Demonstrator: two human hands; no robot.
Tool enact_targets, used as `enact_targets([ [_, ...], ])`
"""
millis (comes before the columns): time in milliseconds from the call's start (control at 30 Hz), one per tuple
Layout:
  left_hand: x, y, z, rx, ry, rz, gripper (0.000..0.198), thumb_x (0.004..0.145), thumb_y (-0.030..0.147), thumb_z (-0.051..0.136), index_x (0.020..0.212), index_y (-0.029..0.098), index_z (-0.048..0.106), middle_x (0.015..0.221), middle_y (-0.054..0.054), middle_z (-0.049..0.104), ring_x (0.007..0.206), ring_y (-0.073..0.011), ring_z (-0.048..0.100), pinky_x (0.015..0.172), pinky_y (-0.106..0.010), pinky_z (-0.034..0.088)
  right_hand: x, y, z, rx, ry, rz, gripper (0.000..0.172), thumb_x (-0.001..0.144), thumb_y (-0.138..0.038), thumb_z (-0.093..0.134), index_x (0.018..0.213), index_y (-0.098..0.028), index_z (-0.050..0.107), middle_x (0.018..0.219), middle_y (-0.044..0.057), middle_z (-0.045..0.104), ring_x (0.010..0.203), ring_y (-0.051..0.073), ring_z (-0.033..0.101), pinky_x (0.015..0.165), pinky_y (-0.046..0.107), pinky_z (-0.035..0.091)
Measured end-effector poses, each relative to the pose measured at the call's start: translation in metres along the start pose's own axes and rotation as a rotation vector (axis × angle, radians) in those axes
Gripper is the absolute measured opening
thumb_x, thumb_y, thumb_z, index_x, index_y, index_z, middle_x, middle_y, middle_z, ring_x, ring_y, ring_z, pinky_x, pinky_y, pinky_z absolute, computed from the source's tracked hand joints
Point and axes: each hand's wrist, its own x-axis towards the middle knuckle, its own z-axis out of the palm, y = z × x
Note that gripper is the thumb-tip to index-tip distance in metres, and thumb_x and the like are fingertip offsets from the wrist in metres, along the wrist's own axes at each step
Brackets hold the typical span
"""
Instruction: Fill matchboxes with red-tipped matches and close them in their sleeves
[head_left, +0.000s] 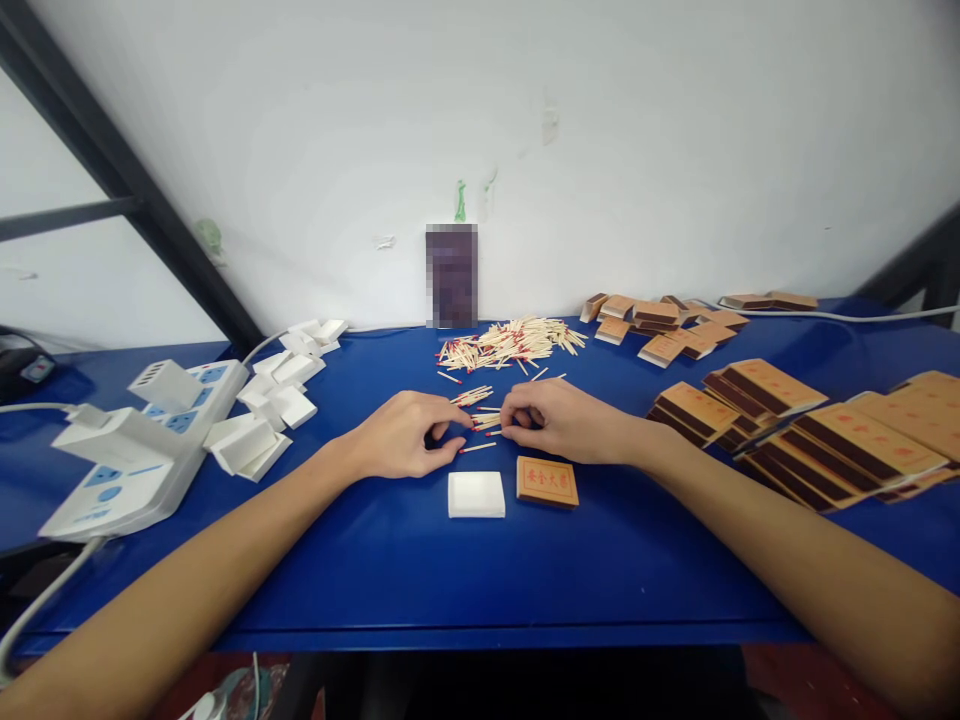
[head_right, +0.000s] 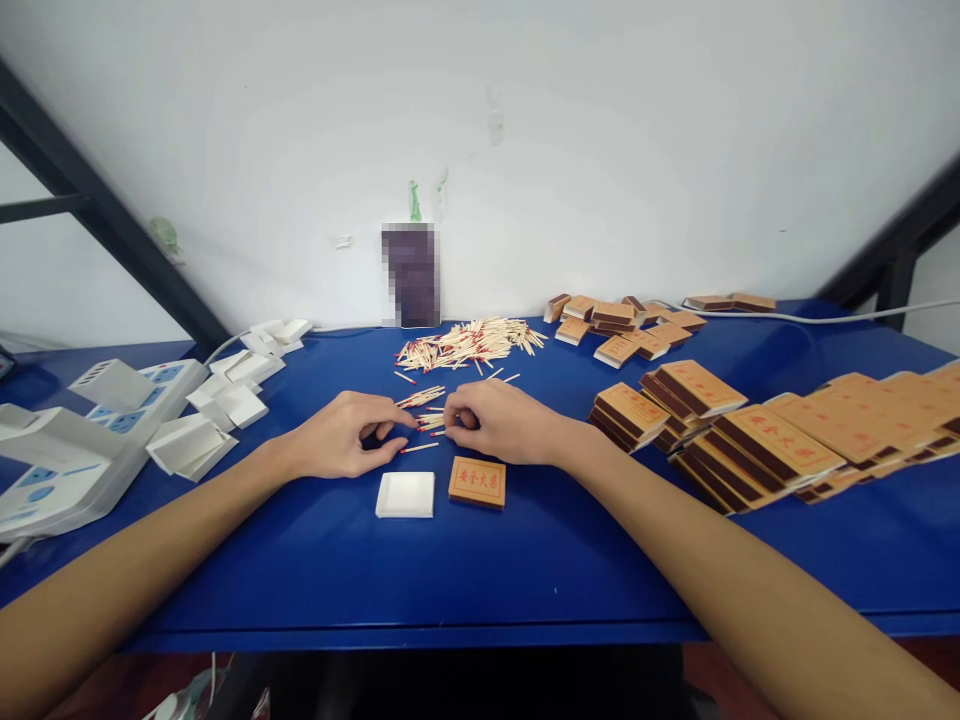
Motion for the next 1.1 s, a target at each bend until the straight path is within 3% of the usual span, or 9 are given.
enact_targets([
  [233, 0.0, -0.001, -0.001, -0.072, -0.024, -0.027, 0.029, 0.081, 0.031, 0.067, 0.105, 0.017, 0.07, 0.066, 0.004, 0.055, 0.053, -0.0073, 0.046, 0.055, -0.02, 0.037, 0.004, -0.009, 0.013, 0.099, 0.03, -0.01, 0.018, 0.09, -0.026, 0.056, 0.082, -0.018, 0.069, 0.054, -0.006, 0.045, 0.05, 0.008, 0.036, 0.055, 0.024, 0.028],
  [500, 0.003, 0.0, 0.004, -0.09, -0.01, -0.126, 0.024, 0.086, 0.037, 0.065, 0.1, 0.019, 0.072, 0.058, 0.006, 0.051, 0.049, -0.0063, 0.044, 0.054, -0.019, 0.034, 0.0, -0.004, 0.003, 0.06, 0.131, 0.046, 0.017, 0.087, -0.023, 0.057, 0.091, -0.016, 0.073, 0.05, -0.007, 0.044, 0.046, 0.008, 0.037, 0.053, 0.023, 0.028],
  [667, 0.004, 0.001, 0.006, -0.1, -0.008, -0.188, 0.024, 0.086, 0.04, 0.066, 0.097, 0.02, 0.073, 0.055, 0.007, 0.051, 0.048, -0.0061, 0.044, 0.054, -0.019, 0.034, -0.002, 0.0, 0.0, 0.005, 0.091, -0.034, 0.018, 0.087, -0.021, 0.057, 0.093, -0.018, 0.073, 0.053, -0.006, 0.047, 0.048, 0.008, 0.04, 0.055, 0.023, 0.029],
  [1100, 0.004, 0.003, 0.006, -0.119, -0.019, -0.208, 0.021, 0.084, 0.032, 0.065, 0.099, 0.02, 0.072, 0.054, 0.008, 0.052, 0.047, -0.0062, 0.044, 0.055, -0.02, 0.034, -0.001, 0.001, 0.002, -0.025, 0.074, -0.013, 0.017, 0.084, -0.018, 0.058, 0.09, -0.019, 0.074, 0.057, -0.005, 0.052, 0.051, 0.008, 0.041, 0.055, 0.024, 0.028],
])
